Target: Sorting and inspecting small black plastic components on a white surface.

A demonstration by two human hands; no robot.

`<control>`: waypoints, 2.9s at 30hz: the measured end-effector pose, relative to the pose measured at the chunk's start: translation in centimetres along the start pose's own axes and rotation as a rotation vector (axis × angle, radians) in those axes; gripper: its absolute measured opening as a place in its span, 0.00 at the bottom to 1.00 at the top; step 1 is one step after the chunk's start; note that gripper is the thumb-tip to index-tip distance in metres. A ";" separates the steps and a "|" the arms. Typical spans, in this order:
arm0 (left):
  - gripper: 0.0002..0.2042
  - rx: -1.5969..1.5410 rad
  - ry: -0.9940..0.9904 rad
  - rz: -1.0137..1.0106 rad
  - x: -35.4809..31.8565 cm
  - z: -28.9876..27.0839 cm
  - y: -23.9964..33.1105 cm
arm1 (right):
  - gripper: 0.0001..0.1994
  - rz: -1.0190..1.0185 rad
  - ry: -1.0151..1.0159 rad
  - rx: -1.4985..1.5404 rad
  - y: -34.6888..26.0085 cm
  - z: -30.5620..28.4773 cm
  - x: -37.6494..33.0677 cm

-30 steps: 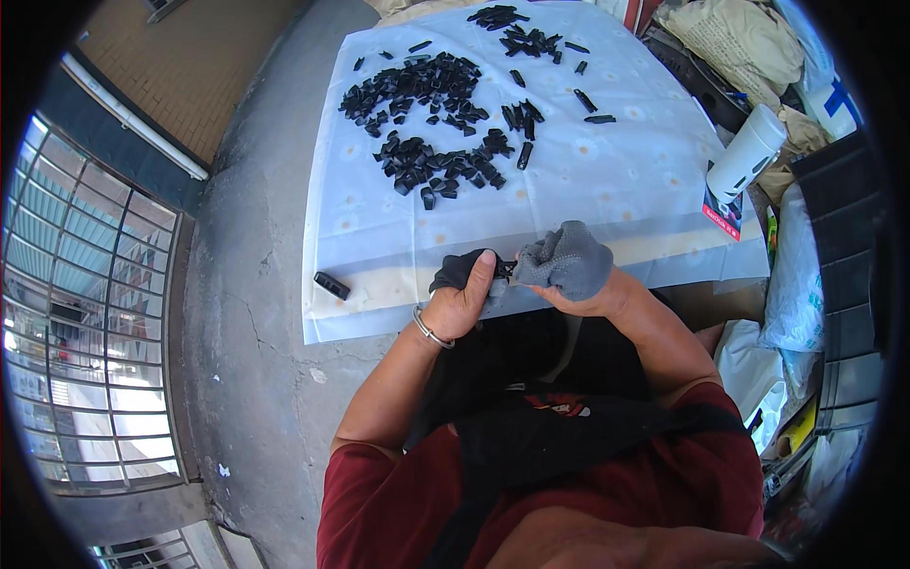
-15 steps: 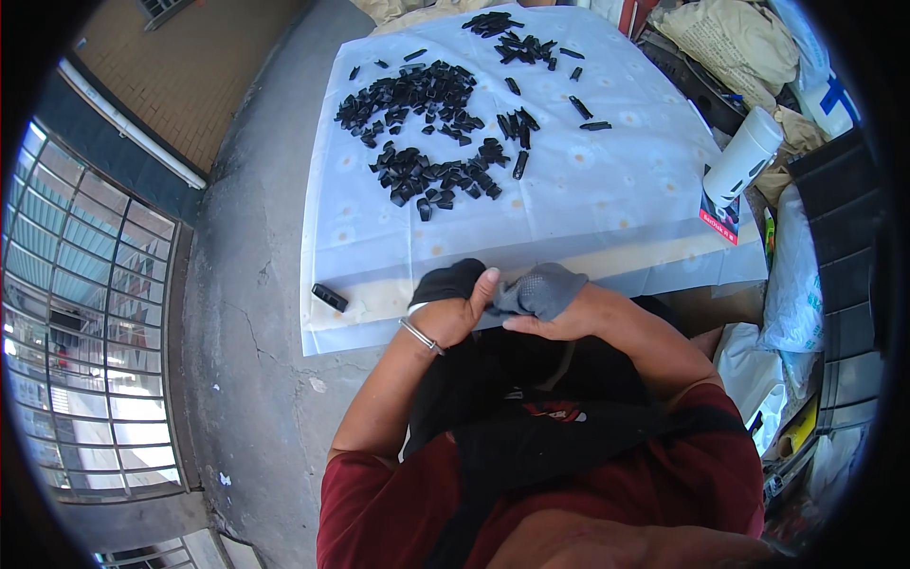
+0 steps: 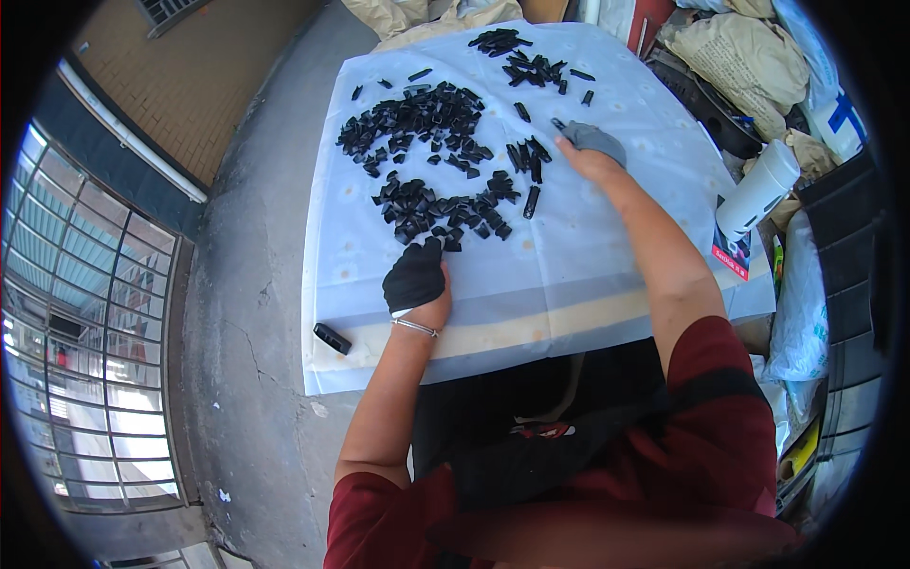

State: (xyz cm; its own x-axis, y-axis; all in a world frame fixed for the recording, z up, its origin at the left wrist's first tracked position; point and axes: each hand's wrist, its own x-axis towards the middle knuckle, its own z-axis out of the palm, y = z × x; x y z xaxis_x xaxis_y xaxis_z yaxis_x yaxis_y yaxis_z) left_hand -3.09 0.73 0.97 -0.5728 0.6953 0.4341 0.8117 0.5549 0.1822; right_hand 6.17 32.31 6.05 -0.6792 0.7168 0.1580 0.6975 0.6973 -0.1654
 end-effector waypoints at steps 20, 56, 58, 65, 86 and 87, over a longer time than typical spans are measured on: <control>0.08 -0.118 0.072 0.111 -1.0 0.1 -0.3 | 0.11 -0.538 0.159 0.600 -1.1 -1.0 -13.2; 0.15 -0.923 -0.316 -0.231 -6.3 -4.5 4.1 | 0.09 0.024 -0.588 1.348 -6.1 -1.9 -23.4; 0.20 -0.854 -0.361 -0.183 -6.4 -5.0 4.4 | 0.13 -0.761 -0.039 0.773 -6.7 -1.4 -23.7; 0.23 -1.156 -0.515 -0.204 -6.8 -6.2 4.7 | 0.12 -0.721 -0.180 0.676 -7.3 -3.3 -25.2; 0.17 -1.415 -0.271 -0.334 -10.1 -2.0 4.9 | 0.12 -0.774 -0.024 0.616 -8.9 -3.5 -25.1; 0.17 -1.354 -0.285 -0.306 -9.5 -3.4 5.3 | 0.11 -0.795 0.036 0.621 -8.9 -3.8 -25.2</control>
State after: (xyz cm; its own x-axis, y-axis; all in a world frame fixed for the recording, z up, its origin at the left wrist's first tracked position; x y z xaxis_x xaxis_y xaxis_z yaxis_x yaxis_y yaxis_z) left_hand 7.01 -4.49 0.84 -0.6143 0.7866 0.0633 0.0406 -0.0486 0.9980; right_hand 17.94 7.99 7.24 -0.8811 0.0516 0.4701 -0.2036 0.8558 -0.4756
